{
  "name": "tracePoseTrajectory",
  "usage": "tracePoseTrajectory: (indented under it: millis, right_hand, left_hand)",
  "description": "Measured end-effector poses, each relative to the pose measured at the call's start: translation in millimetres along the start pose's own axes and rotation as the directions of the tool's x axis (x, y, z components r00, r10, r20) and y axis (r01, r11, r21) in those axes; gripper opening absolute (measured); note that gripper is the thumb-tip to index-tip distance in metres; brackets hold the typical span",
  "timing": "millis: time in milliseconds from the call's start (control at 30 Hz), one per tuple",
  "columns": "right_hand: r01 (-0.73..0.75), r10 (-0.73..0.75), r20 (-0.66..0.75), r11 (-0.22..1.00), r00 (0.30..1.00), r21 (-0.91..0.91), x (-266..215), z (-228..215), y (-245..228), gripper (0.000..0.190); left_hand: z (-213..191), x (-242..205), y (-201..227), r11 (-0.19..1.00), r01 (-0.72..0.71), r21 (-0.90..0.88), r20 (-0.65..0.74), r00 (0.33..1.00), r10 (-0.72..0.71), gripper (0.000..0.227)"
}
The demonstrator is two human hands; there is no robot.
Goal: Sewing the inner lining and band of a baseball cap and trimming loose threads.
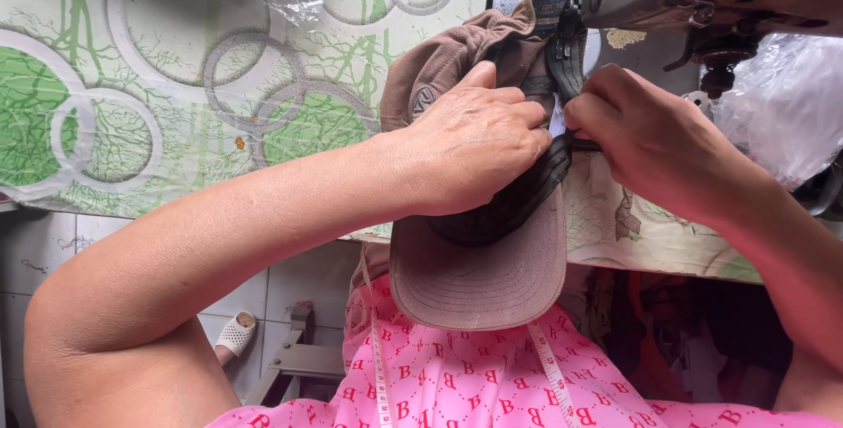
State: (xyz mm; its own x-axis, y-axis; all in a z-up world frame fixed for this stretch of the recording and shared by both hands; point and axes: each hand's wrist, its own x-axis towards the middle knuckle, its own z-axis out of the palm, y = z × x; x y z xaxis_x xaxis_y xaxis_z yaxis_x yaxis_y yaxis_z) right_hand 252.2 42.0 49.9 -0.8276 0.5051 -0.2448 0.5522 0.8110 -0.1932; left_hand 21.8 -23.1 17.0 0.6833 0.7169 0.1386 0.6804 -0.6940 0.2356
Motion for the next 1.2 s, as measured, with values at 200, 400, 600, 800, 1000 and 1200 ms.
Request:
tracePoseTrajectory:
  millis: [200,400,600,800,1000,1200]
  right_hand:
    - [0.155,-0.09,-0.288,0.965,0.953,0.212,-17.0,26.1,19.2,0.044]
    - [0.212,-0.196,-0.323,0.977,0.926,0.014,-22.3,30.4,24.9,0.06]
    - [0.152,-0.147,-0.209,0.988,0.967,0.011,-6.4,8.5,3.8,0.029]
    - [0.163,-0.143,-0.158,0.979,0.977,0.12,-3.1,-0.9,0.0,0.015]
    - [0.253,-0.126,-0.349,0.903,0.929,0.347,-24.2,10.8,19.3,0.012]
    - [0.269,-0.125,-0.52,0.94,0.845,0.21,-16.7,9.5,1.5,0.018]
  left_hand:
    - [7.9,-1.0,-8.3,0.999,-0.021,-0.038,-0.086,0.996,0.018,0.009]
    - [-8.8,9.9,-12.0,0.985,0.106,-0.136,0.174,0.981,-0.081,0.023]
    - [9.7,3.8,-3.6,0.998,0.056,-0.026,-0.125,0.99,-0.059,0.008]
    - [3.2,-2.7,-4.1,0.995,0.061,-0.073,-0.077,0.995,-0.067,0.019]
    - [2.7,0.4,-4.0,0.987,0.107,-0.118,-0.007,0.994,-0.109,0.024]
    - [6.3,2.2,7.2,0.997,-0.009,0.073,-0.182,0.983,0.023,0.01]
